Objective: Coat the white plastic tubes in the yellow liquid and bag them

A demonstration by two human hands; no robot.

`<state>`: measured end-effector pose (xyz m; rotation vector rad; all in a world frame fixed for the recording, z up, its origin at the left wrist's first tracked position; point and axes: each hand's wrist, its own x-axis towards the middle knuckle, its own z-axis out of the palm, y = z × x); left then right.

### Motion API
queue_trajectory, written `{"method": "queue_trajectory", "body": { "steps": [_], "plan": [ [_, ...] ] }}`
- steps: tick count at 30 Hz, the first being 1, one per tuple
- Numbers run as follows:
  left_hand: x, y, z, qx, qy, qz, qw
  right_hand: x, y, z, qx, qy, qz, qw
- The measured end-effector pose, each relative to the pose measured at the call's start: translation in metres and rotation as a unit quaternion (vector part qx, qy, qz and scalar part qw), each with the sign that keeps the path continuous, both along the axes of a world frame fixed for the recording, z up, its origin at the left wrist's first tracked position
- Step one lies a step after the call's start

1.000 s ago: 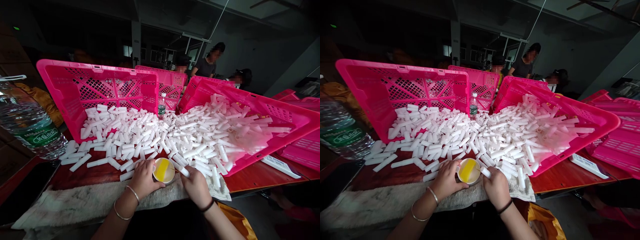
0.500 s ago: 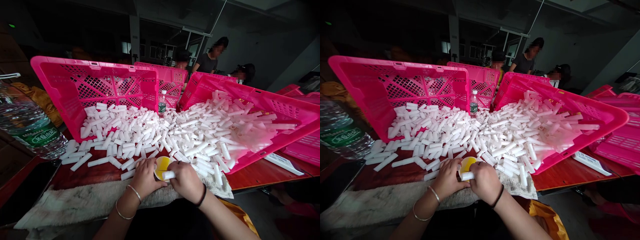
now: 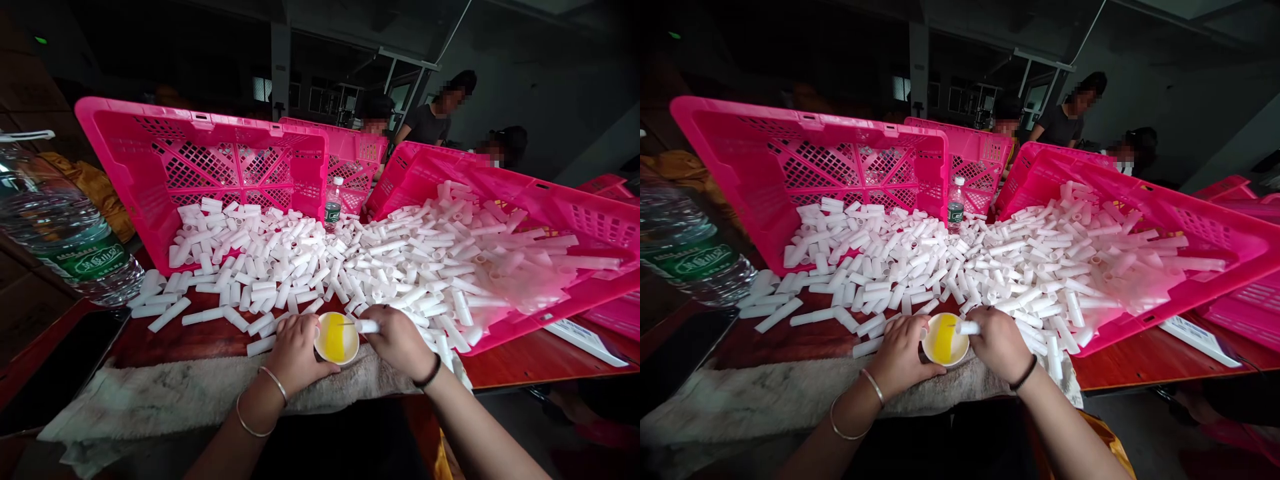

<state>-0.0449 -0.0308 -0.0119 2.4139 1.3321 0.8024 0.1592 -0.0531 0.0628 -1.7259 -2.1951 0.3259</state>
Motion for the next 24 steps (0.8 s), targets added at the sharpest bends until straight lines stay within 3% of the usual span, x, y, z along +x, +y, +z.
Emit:
{"method": "queue_trajectory", "body": {
  "steps": [7, 10, 13, 15, 19, 24],
  "plan": [
    [0.001, 0.002, 0.005, -0.016, 0.013, 0.009, 1.0, -0.022, 0.046, 0.015, -0.026, -0.173, 0.062, 0.983],
    [0.001, 0.003, 0.005, -0.016, 0.015, 0.008, 1.0, -0.036, 0.058, 0.014, -0.043, -0.175, 0.092, 0.979],
    [0.0, 0.002, 0.005, -0.019, 0.015, 0.005, 1.0, -0.034, 0.061, 0.014, -0.056, -0.165, 0.094, 0.98],
    [0.0, 0.001, 0.005, -0.023, 0.014, 0.001, 1.0, -0.021, 0.054, 0.017, -0.058, -0.129, 0.07, 0.987],
    [0.0, 0.002, 0.006, -0.026, 0.013, -0.009, 1.0, 0.013, 0.023, 0.015, -0.062, 0.078, 0.014, 0.995],
    [0.0, 0.001, 0.006, -0.023, 0.007, -0.013, 1.0, 0.024, -0.009, -0.026, -0.008, 0.189, 0.042, 0.981]
  ]
}}
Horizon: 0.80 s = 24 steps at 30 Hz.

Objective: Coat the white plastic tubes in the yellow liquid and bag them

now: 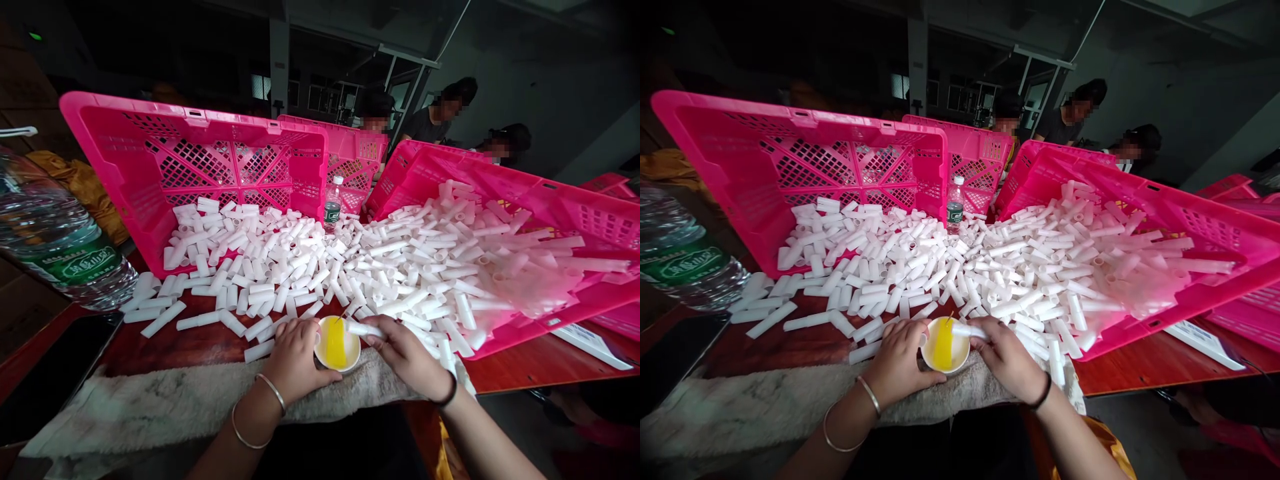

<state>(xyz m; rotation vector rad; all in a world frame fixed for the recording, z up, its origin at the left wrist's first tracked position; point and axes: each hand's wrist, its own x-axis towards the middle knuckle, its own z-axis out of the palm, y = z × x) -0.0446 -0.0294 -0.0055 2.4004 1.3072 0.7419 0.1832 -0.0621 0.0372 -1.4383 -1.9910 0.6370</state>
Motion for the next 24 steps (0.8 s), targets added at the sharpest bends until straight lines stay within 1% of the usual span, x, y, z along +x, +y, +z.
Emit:
{"method": "queue_trajectory", "body": {
  "steps": [3, 5, 7, 10, 14, 16, 18, 20, 21, 22, 24],
  "plan": [
    [0.0, 0.0, 0.001, 0.003, -0.001, 0.003, 1.0, -0.009, -0.001, -0.028, 0.068, 0.008, 0.0, 0.998],
    [0.0, -0.001, 0.001, 0.006, 0.0, 0.006, 1.0, -0.013, 0.002, -0.041, 0.093, 0.005, 0.001, 0.996],
    [0.0, -0.001, 0.002, 0.009, 0.001, 0.007, 1.0, -0.015, 0.007, -0.049, 0.108, 0.0, -0.014, 0.994],
    [0.0, -0.001, 0.001, 0.016, 0.001, 0.008, 1.0, -0.015, 0.012, -0.056, 0.125, -0.012, -0.035, 0.991],
    [0.0, -0.001, 0.001, 0.02, -0.006, 0.008, 1.0, -0.016, 0.015, -0.061, 0.155, -0.001, -0.002, 0.988],
    [0.0, -0.001, 0.001, 0.017, -0.006, 0.009, 1.0, -0.016, 0.016, -0.06, 0.149, 0.014, 0.007, 0.989],
    [0.001, 0.0, 0.001, 0.011, -0.004, 0.01, 1.0, -0.016, 0.015, -0.056, 0.105, 0.032, 0.003, 0.994],
    [0.001, 0.0, 0.002, 0.008, -0.001, 0.01, 1.0, -0.015, 0.015, -0.051, 0.046, 0.042, -0.018, 0.998],
    [0.001, 0.0, 0.002, 0.007, -0.001, 0.011, 1.0, -0.015, 0.015, -0.049, 0.03, 0.042, -0.029, 0.998],
    [0.001, 0.0, 0.002, 0.006, 0.0, 0.01, 1.0, -0.015, 0.015, -0.048, 0.03, 0.038, -0.035, 0.998],
    [0.001, -0.001, 0.002, 0.006, 0.0, 0.009, 1.0, -0.015, 0.016, -0.047, 0.074, 0.02, -0.028, 0.997]
  ]
}}
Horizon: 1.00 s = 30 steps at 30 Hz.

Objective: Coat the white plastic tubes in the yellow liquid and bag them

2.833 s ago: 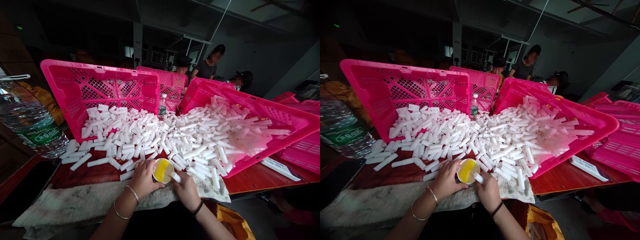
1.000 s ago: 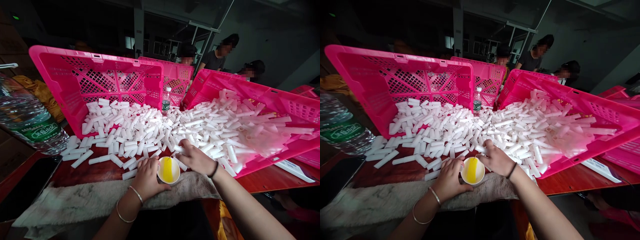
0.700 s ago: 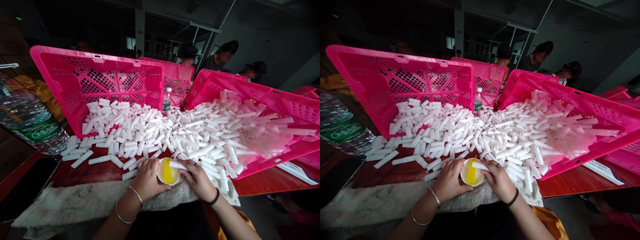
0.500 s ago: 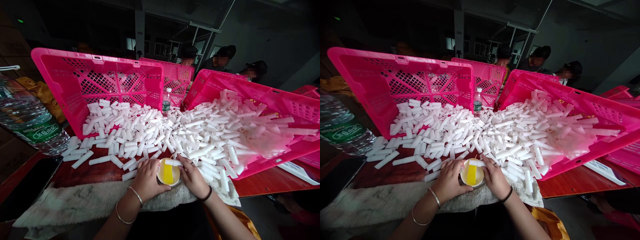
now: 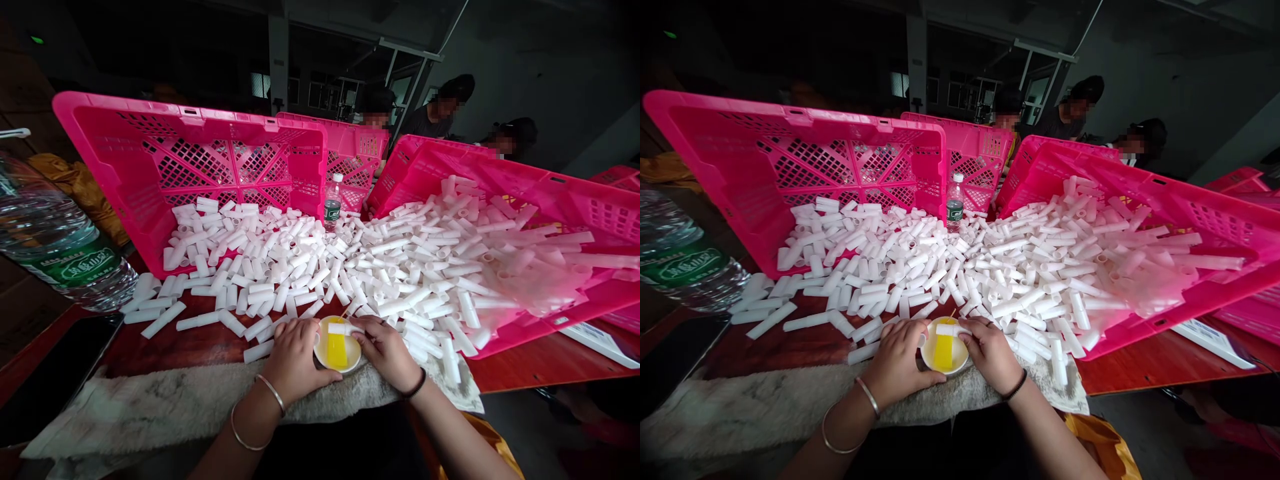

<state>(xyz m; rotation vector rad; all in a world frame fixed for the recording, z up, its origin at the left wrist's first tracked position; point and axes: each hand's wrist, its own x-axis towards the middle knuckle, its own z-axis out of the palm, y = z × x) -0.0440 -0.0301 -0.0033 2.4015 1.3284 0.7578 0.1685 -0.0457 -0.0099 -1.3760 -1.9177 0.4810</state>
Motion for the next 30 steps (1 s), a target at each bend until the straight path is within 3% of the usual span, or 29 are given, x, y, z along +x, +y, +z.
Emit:
{"method": "queue_trajectory", "body": {
  "steps": [4, 10, 16, 22, 27, 30],
  "plan": [
    [-0.0002, -0.0001, -0.0006, 0.0, -0.001, -0.002, 1.0, 0.0005, 0.0019, -0.0012, 0.078, -0.022, 0.024, 0.996],
    [-0.0001, 0.0, 0.0002, -0.002, 0.002, -0.001, 1.0, 0.0039, -0.003, -0.0009, -0.034, 0.001, -0.012, 0.999],
    [0.0002, -0.0006, 0.0007, -0.005, 0.008, -0.001, 1.0, 0.0039, -0.0022, -0.0059, 0.097, -0.039, 0.035, 0.994],
    [0.0001, -0.0003, 0.0012, -0.003, 0.007, -0.002, 1.0, 0.0043, -0.0049, -0.0022, -0.042, 0.027, 0.017, 0.999],
    [0.0003, -0.0005, 0.0015, -0.002, 0.008, 0.0, 1.0, 0.0026, -0.0028, -0.0079, 0.095, -0.039, 0.026, 0.994],
    [0.0001, -0.0002, 0.0005, 0.0, 0.006, -0.002, 1.0, 0.003, -0.0038, -0.0089, 0.085, -0.014, 0.029, 0.996]
  ]
}}
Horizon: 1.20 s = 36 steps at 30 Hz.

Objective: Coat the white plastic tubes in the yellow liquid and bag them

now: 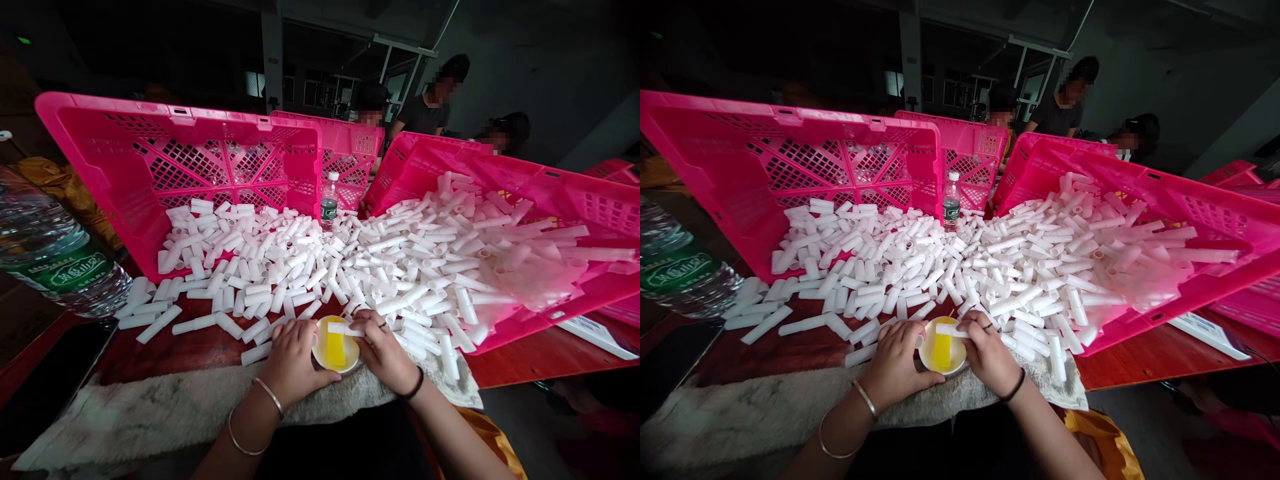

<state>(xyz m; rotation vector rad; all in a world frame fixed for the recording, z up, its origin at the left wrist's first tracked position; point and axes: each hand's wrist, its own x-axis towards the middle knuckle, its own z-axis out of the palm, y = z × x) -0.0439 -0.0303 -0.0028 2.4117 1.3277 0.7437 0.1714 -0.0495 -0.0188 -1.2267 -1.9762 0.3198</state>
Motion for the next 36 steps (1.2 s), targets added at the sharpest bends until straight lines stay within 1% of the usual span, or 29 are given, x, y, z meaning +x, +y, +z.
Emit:
{"method": "queue_trajectory", "body": {
  "steps": [3, 4, 6, 9, 10, 11, 14, 16, 18, 20, 22, 24, 26, 28, 29, 30, 32, 33, 34, 35, 36],
  "plan": [
    [0.0, 0.0, -0.001, 0.001, -0.001, 0.0, 1.0, 0.0, -0.003, 0.002, -0.083, 0.03, -0.035, 0.995],
    [0.0, 0.001, -0.001, 0.001, 0.0, 0.001, 1.0, 0.0, -0.003, 0.002, -0.097, 0.029, -0.045, 0.994],
    [0.0, 0.0, -0.002, 0.001, 0.001, 0.003, 1.0, 0.0, -0.004, 0.002, -0.081, 0.015, -0.044, 0.996],
    [0.0, 0.0, -0.002, 0.004, 0.003, 0.006, 1.0, 0.0, -0.005, 0.001, -0.003, -0.002, -0.024, 1.0],
    [0.0, -0.001, -0.003, 0.005, 0.004, 0.007, 1.0, 0.001, -0.005, 0.0, 0.008, -0.003, -0.019, 1.0],
    [0.0, -0.001, -0.003, 0.006, 0.004, 0.007, 1.0, 0.001, -0.006, 0.0, 0.005, 0.0, -0.019, 1.0],
    [0.0, -0.001, -0.002, 0.008, 0.007, 0.005, 1.0, 0.003, -0.008, -0.001, -0.06, 0.023, -0.037, 0.997],
    [0.0, -0.001, -0.001, 0.008, 0.012, 0.002, 1.0, 0.003, -0.01, -0.002, -0.073, 0.024, -0.052, 0.996],
    [0.001, 0.0, 0.0, 0.006, 0.018, 0.002, 1.0, 0.005, -0.012, -0.003, -0.029, 0.002, -0.056, 0.998],
    [0.001, 0.001, 0.002, 0.005, 0.024, 0.001, 1.0, 0.009, -0.014, -0.002, 0.044, -0.038, -0.049, 0.997],
    [-0.002, 0.001, 0.005, 0.013, 0.02, 0.003, 1.0, 0.014, -0.016, 0.0, 0.102, -0.079, -0.038, 0.991],
    [-0.006, 0.0, 0.012, 0.018, -0.006, -0.003, 1.0, 0.019, -0.021, 0.004, 0.125, -0.081, -0.041, 0.988],
    [-0.011, -0.004, 0.021, -0.014, -0.057, -0.016, 0.998, 0.021, -0.028, 0.011, 0.103, -0.025, -0.064, 0.992],
    [-0.013, -0.011, 0.03, -0.087, -0.12, -0.036, 0.988, 0.017, -0.037, 0.021, 0.045, 0.079, -0.087, 0.992],
    [-0.012, -0.015, 0.033, -0.127, -0.162, -0.042, 0.978, 0.013, -0.041, 0.026, 0.006, 0.135, -0.09, 0.987],
    [-0.009, -0.019, 0.035, -0.164, -0.213, -0.045, 0.962, 0.009, -0.046, 0.032, -0.033, 0.188, -0.087, 0.978],
    [-0.003, -0.029, 0.036, -0.22, -0.331, -0.042, 0.917, -0.001, -0.056, 0.042, -0.097, 0.269, -0.071, 0.956],
    [0.0, -0.033, 0.035, -0.241, -0.377, -0.041, 0.893, -0.006, -0.06, 0.047, -0.118, 0.294, -0.062, 0.946],
    [0.003, -0.037, 0.035, -0.257, -0.402, -0.042, 0.878, -0.01, -0.065, 0.051, -0.133, 0.312, -0.055, 0.939],
    [0.005, -0.041, 0.035, -0.261, -0.401, -0.048, 0.877, -0.013, -0.069, 0.054, -0.14, 0.32, -0.048, 0.936],
    [0.006, -0.044, 0.036, -0.249, -0.375, -0.057, 0.891, -0.015, -0.074, 0.057, -0.145, 0.32, -0.04, 0.936]
  ]
}}
